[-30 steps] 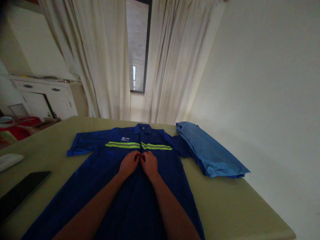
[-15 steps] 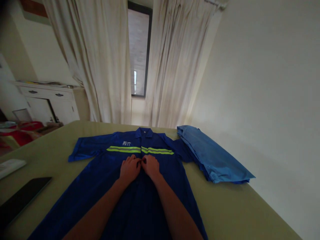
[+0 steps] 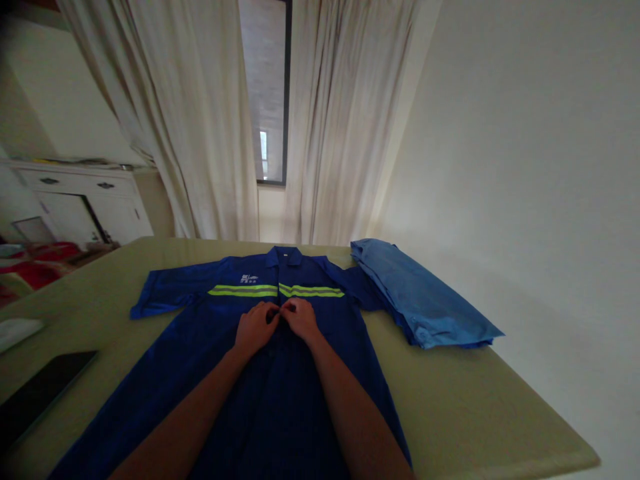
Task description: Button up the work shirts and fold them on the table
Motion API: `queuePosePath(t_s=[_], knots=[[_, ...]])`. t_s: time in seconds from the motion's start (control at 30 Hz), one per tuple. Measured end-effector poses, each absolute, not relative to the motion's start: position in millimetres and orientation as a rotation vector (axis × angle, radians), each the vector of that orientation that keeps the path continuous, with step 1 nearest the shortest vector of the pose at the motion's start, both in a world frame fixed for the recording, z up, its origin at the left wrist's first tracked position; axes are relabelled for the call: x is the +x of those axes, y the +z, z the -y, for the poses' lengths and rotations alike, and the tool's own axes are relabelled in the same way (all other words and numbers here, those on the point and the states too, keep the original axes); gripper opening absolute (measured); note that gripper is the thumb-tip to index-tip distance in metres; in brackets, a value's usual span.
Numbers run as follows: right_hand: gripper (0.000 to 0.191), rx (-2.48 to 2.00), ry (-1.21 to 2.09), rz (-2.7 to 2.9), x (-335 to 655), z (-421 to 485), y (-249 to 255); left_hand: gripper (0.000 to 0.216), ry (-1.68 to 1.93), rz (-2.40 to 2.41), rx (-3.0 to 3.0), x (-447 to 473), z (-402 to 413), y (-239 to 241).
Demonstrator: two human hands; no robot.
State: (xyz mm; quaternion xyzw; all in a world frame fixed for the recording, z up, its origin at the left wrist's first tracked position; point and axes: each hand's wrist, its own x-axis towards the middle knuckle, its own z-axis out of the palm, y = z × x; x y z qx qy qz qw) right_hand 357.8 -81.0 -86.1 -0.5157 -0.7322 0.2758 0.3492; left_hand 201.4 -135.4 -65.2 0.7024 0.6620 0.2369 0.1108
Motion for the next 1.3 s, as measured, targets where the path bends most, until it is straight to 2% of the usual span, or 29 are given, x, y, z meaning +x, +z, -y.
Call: queuePosePath(t_s=[0.3, 0.73, 1.03, 1.3], knots=[[0.008, -1.434, 0.821, 1.803, 355.3, 79.8, -84.6, 0.012, 0.705, -1.948, 1.994, 200.2, 129.3, -68.0], [0.006, -1.373, 0.303, 2.102, 347.6, 98.9, -85.0, 0.016, 0.717, -1.954, 2.021, 204.1, 133.9, -66.1], [0.009, -1.297, 0.398, 2.033, 348.5, 92.1, -88.2, 0.023, 0.674, -1.908, 1.769, 197.0, 121.5, -60.0], [0.009, -1.315, 0.456, 2.008, 349.1, 89.2, -90.3, 0.017, 0.660, -1.937, 1.794, 199.9, 120.0, -62.4]])
